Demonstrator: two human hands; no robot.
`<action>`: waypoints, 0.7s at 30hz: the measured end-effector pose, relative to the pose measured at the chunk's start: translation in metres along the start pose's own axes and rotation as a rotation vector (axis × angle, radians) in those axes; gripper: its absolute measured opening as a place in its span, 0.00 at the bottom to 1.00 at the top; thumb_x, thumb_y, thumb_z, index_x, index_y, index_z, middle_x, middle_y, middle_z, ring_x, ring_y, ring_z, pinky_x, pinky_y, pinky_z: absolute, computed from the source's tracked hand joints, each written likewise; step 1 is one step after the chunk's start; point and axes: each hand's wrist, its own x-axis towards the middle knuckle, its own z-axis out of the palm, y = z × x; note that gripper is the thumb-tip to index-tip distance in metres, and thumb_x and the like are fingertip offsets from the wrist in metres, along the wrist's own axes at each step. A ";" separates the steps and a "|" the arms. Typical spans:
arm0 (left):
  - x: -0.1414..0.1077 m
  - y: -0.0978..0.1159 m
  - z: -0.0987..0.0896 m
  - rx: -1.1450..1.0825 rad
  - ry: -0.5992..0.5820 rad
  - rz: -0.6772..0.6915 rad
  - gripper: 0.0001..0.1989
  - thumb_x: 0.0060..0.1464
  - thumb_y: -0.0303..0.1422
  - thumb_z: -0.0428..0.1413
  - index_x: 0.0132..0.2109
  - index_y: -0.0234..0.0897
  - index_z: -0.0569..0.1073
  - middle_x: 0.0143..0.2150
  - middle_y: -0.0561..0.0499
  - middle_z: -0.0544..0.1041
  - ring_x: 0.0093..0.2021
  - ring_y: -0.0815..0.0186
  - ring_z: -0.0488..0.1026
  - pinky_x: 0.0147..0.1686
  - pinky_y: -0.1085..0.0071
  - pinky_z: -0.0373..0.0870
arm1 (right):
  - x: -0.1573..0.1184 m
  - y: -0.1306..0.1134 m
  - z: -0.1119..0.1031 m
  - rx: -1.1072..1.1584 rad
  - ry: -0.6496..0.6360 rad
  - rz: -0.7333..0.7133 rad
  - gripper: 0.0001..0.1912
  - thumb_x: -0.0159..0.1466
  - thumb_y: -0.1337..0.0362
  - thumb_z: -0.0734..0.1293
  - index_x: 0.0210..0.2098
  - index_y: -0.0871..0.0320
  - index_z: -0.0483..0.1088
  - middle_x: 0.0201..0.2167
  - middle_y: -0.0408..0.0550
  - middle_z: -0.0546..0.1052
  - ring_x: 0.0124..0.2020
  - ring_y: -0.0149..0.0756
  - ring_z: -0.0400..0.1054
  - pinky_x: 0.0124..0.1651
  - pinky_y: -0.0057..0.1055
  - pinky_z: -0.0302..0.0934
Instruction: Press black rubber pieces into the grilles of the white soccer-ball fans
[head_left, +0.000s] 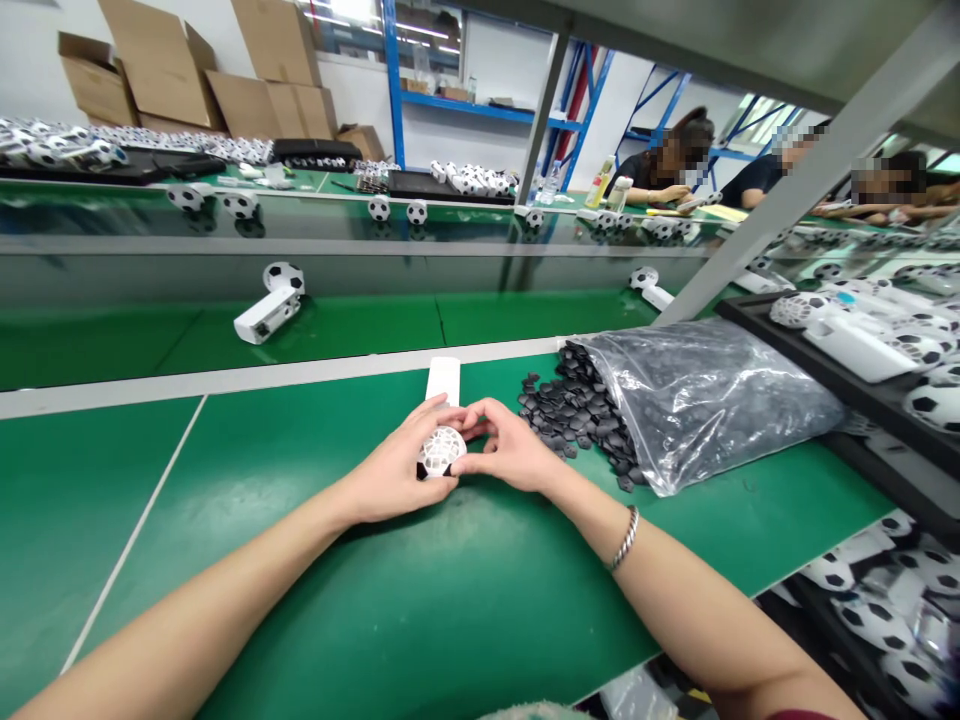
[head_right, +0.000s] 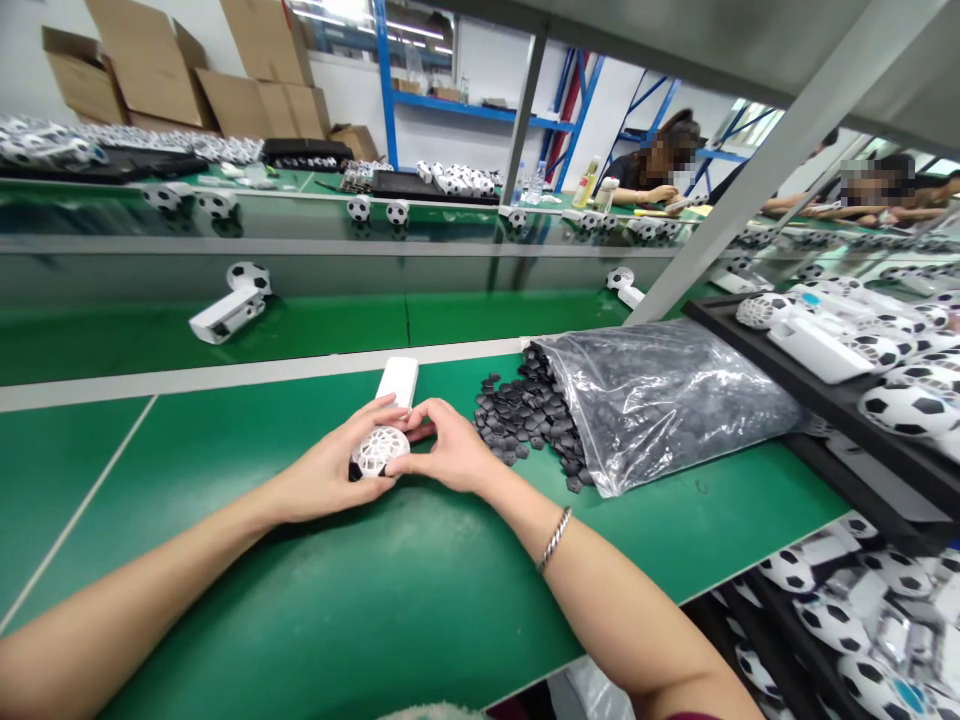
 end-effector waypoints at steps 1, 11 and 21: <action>0.000 0.000 0.001 -0.001 0.021 -0.015 0.31 0.48 0.34 0.56 0.57 0.40 0.55 0.60 0.45 0.56 0.64 0.57 0.42 0.61 0.57 0.48 | 0.002 0.000 -0.006 -0.068 0.011 -0.004 0.18 0.51 0.54 0.70 0.34 0.57 0.61 0.37 0.45 0.67 0.38 0.32 0.64 0.35 0.27 0.61; -0.001 -0.004 -0.018 -0.050 -0.042 -0.108 0.24 0.47 0.33 0.56 0.52 0.45 0.62 0.51 0.49 0.61 0.52 0.60 0.61 0.54 0.61 0.59 | -0.002 0.003 -0.036 -0.775 0.002 0.237 0.01 0.58 0.67 0.66 0.30 0.57 0.68 0.29 0.46 0.69 0.32 0.35 0.65 0.36 0.30 0.57; 0.002 0.002 -0.012 -0.032 0.033 -0.178 0.23 0.45 0.33 0.57 0.50 0.43 0.64 0.51 0.48 0.62 0.53 0.59 0.61 0.55 0.59 0.57 | -0.005 -0.003 -0.040 -0.697 -0.022 0.327 0.04 0.55 0.68 0.68 0.28 0.57 0.66 0.29 0.45 0.70 0.29 0.32 0.65 0.30 0.27 0.54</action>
